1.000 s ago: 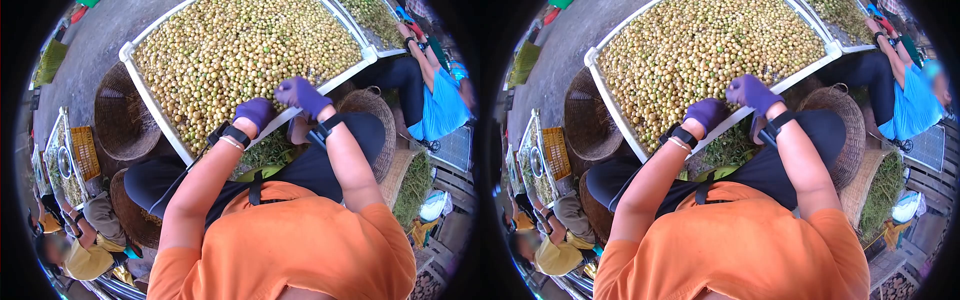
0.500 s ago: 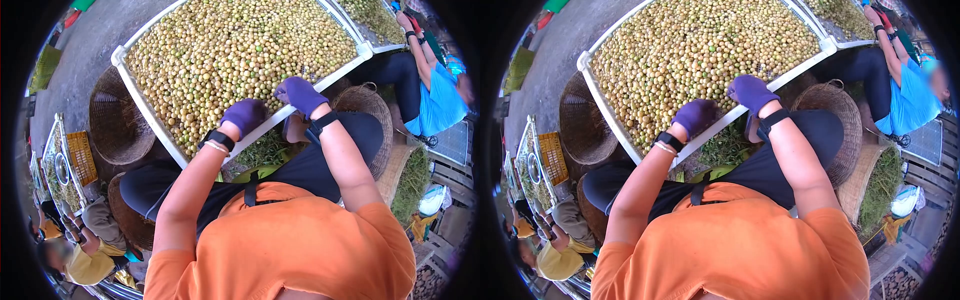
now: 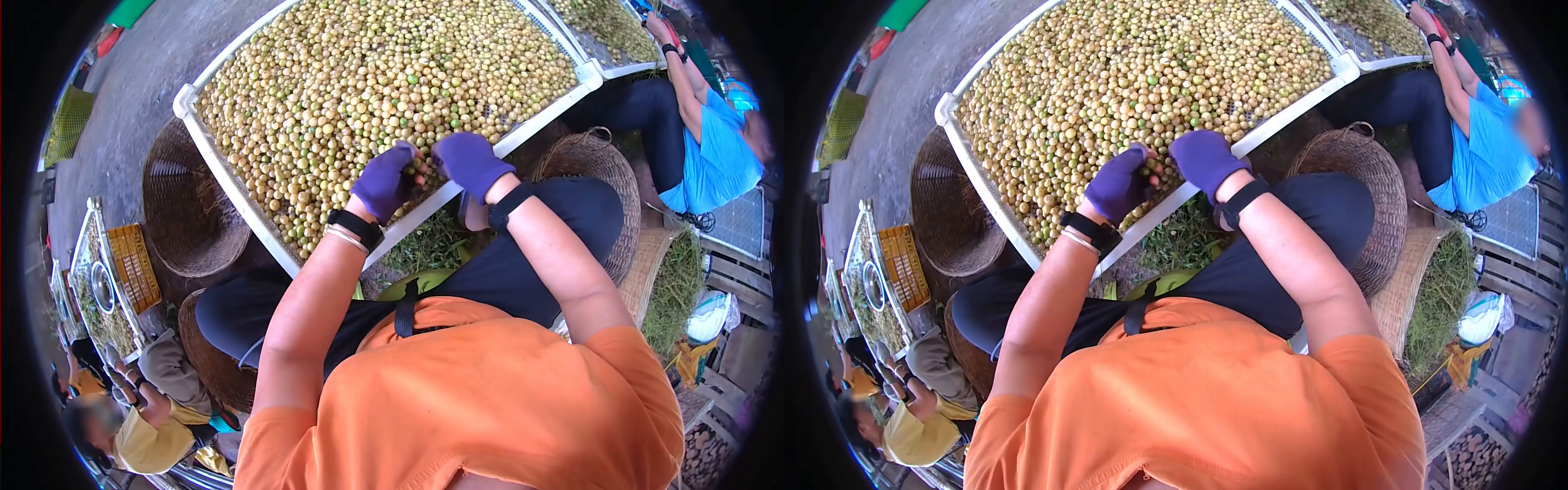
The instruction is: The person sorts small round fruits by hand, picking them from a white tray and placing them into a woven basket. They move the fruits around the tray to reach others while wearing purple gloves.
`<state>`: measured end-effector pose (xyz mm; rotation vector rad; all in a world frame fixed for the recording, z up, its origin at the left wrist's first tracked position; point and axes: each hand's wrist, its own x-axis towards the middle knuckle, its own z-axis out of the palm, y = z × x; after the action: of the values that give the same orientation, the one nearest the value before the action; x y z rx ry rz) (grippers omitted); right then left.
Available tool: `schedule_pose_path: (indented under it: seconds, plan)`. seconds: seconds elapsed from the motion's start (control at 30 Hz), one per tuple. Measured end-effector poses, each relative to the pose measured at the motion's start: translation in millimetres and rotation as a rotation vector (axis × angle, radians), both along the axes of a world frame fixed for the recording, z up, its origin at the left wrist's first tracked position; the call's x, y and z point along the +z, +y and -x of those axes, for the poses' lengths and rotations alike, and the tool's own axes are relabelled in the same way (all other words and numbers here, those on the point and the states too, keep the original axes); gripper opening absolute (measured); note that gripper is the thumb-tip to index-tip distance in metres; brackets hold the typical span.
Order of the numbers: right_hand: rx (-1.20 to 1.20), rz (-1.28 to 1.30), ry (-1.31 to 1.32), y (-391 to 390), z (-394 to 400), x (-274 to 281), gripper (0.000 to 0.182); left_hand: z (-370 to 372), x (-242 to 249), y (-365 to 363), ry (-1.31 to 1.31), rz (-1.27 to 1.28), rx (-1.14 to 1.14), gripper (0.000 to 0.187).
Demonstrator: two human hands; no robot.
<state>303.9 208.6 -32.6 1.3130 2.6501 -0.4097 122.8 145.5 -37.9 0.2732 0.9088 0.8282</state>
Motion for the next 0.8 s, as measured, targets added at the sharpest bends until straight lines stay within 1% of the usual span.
schedule_pose_path:
  seconds: [0.03,0.07,0.1,0.13,0.17,0.23,0.27,0.37,0.5,0.57,0.6,0.7,0.73,0.8]
  plan:
    - [-0.040,0.069,0.054,3.6,-3.6,4.9,0.014,1.7,-2.3,-0.5,-0.128,0.030,0.028,0.020]
    - [-0.080,0.140,0.110,9.1,-7.9,8.7,0.015,0.3,-8.7,-2.5,-0.169,0.015,0.096,0.021]
    - [-0.120,0.214,0.166,12.6,-10.7,8.5,0.016,1.8,-8.7,-3.9,-0.120,-0.018,0.088,0.020]
    - [-0.112,0.255,0.121,14.4,-11.0,6.6,0.020,3.7,-7.8,-4.3,-0.072,-0.053,0.077,0.021]
    - [-0.088,0.233,0.082,12.2,-11.8,5.4,0.019,5.0,-6.8,-3.3,-0.027,-0.091,0.065,0.021]
    - [-0.031,0.187,0.000,7.0,-6.8,11.7,0.019,5.0,-5.7,-3.4,-0.009,-0.065,0.086,0.021]
    - [-0.044,0.205,-0.030,6.1,-3.2,13.7,0.020,5.2,-5.6,-4.3,-0.003,-0.059,0.087,0.021]
    - [-0.001,0.111,-0.098,1.0,5.0,13.5,0.021,6.3,-6.9,-6.4,0.036,-0.063,0.092,0.019]
    - [0.027,0.188,-0.014,-0.1,6.9,17.7,0.020,6.6,-6.0,-5.5,0.045,-0.063,0.088,0.018]
    - [0.045,0.238,0.068,0.6,3.6,16.1,0.020,9.8,-15.5,-5.7,-0.041,-0.087,0.139,0.020]
    - [0.035,0.348,0.143,1.8,2.8,17.2,0.020,10.5,-14.6,-5.9,-0.084,-0.098,0.165,0.021]
    - [0.072,0.401,0.176,-3.3,6.1,16.9,0.021,8.5,-9.5,-8.4,-0.173,-0.023,0.303,0.021]
    - [0.086,0.397,0.149,-4.4,7.7,19.9,0.022,12.4,-10.2,-9.0,-0.237,-0.051,0.276,0.022]
    - [0.112,0.390,0.094,-7.6,11.0,25.9,0.023,15.5,-1.5,-13.3,-0.086,-0.029,0.232,0.021]
